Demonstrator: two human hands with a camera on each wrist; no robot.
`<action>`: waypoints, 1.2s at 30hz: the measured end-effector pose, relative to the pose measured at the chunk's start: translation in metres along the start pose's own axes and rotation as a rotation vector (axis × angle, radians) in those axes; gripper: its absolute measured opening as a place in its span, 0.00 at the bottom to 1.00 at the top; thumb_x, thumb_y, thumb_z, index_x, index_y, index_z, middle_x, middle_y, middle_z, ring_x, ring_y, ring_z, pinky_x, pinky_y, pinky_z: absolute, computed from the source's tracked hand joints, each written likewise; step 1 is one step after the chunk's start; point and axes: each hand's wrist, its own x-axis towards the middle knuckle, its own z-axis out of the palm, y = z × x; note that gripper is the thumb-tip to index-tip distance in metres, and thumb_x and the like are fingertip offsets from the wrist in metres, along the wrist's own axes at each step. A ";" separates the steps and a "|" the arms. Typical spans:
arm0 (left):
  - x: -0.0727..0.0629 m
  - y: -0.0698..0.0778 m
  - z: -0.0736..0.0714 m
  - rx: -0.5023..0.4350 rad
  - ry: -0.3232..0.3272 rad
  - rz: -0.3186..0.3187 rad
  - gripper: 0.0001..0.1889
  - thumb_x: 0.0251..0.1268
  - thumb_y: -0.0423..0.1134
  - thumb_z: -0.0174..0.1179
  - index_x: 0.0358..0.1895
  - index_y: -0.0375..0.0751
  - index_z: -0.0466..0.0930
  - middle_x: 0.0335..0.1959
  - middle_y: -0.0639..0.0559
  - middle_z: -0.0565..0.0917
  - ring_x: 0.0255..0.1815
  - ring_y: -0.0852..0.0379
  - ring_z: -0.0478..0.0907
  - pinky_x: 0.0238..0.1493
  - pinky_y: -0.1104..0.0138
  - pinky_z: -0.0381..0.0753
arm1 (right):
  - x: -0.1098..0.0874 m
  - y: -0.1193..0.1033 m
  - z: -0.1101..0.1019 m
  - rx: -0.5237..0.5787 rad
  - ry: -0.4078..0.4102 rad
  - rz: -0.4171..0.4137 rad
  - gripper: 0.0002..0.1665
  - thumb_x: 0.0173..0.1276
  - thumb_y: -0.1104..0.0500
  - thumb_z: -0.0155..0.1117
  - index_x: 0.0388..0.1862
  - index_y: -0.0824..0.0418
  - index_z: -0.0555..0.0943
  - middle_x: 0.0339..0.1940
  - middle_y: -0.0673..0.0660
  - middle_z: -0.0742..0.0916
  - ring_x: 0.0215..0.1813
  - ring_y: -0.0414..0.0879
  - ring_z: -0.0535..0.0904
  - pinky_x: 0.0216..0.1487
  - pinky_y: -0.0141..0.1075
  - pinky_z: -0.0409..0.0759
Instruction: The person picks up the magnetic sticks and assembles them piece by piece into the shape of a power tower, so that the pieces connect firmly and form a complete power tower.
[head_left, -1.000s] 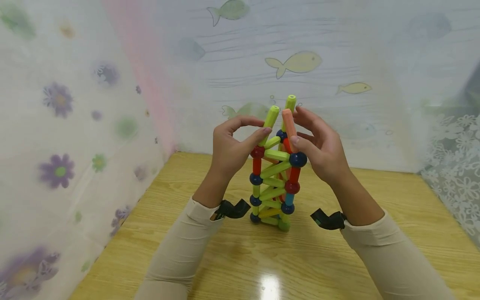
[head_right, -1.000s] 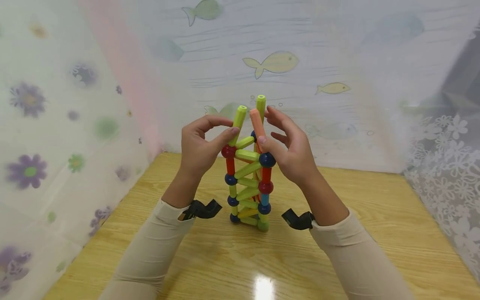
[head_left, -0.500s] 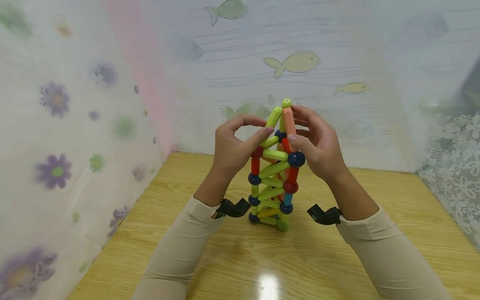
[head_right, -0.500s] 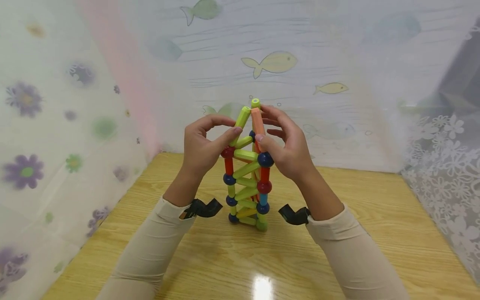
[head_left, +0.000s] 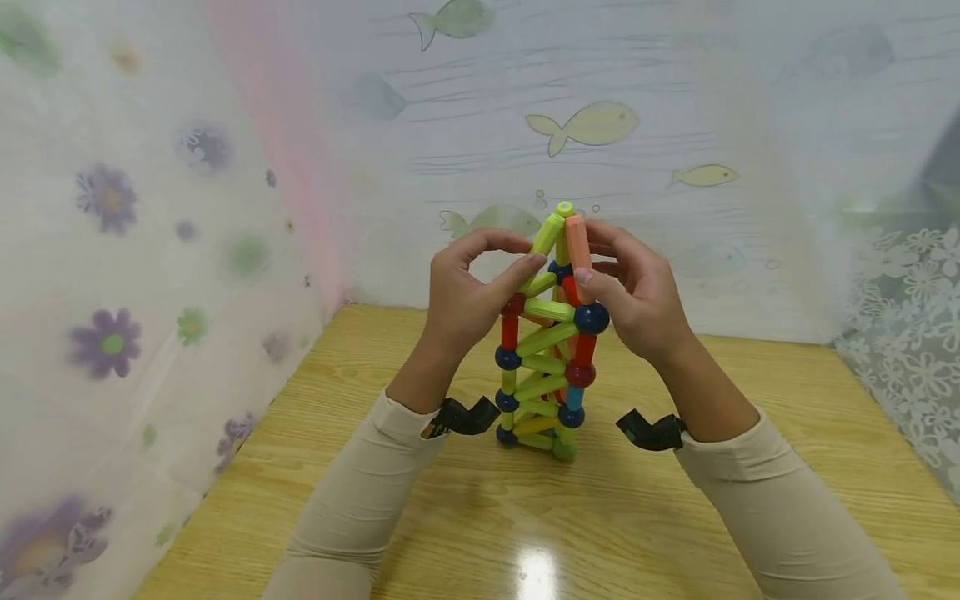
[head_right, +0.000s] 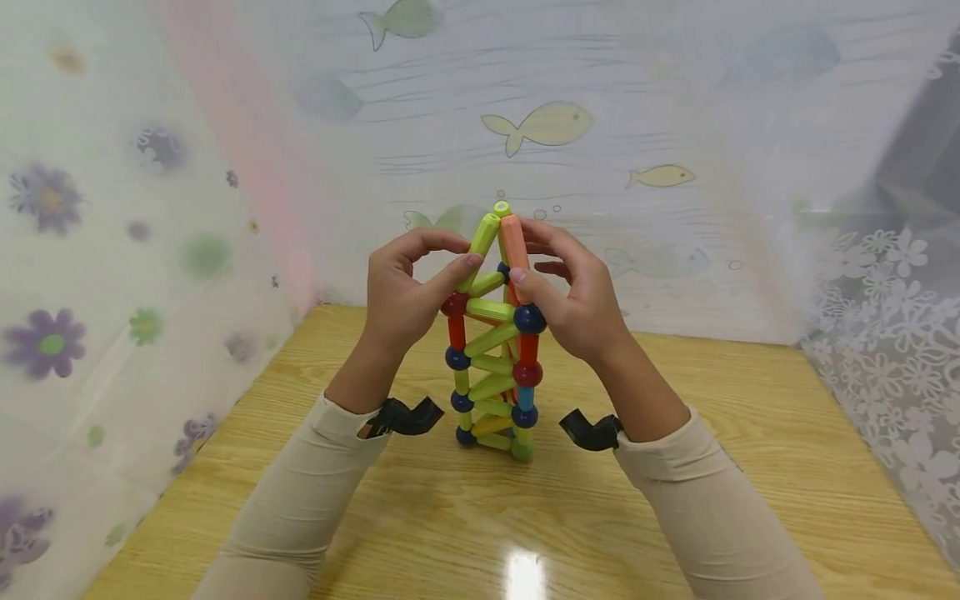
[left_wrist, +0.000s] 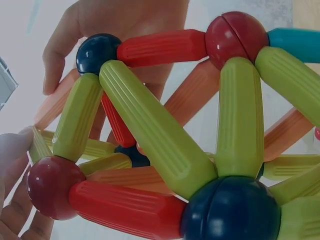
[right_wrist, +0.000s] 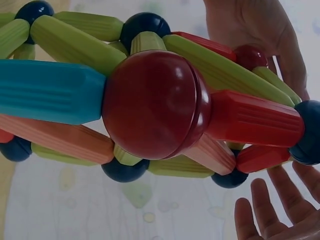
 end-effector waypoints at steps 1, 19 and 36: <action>0.000 0.000 0.000 0.001 -0.001 0.004 0.11 0.64 0.38 0.74 0.45 0.39 0.88 0.42 0.49 0.89 0.51 0.57 0.82 0.59 0.59 0.80 | 0.000 0.000 0.000 0.001 -0.005 0.002 0.30 0.75 0.63 0.57 0.75 0.58 0.74 0.68 0.57 0.81 0.66 0.50 0.77 0.65 0.34 0.77; -0.073 -0.056 -0.021 0.014 -0.399 -0.343 0.33 0.66 0.54 0.71 0.74 0.62 0.72 0.60 0.57 0.85 0.60 0.54 0.83 0.61 0.53 0.83 | -0.065 0.153 -0.071 -0.511 -0.082 0.794 0.36 0.81 0.44 0.55 0.82 0.55 0.65 0.79 0.64 0.71 0.73 0.67 0.72 0.57 0.58 0.81; -0.085 -0.063 -0.019 0.037 -0.425 -0.197 0.17 0.74 0.48 0.64 0.63 0.54 0.84 0.46 0.59 0.91 0.47 0.59 0.86 0.43 0.62 0.85 | -0.084 0.210 -0.064 -0.642 -0.048 0.946 0.40 0.79 0.46 0.57 0.83 0.61 0.61 0.69 0.73 0.78 0.68 0.71 0.73 0.68 0.62 0.71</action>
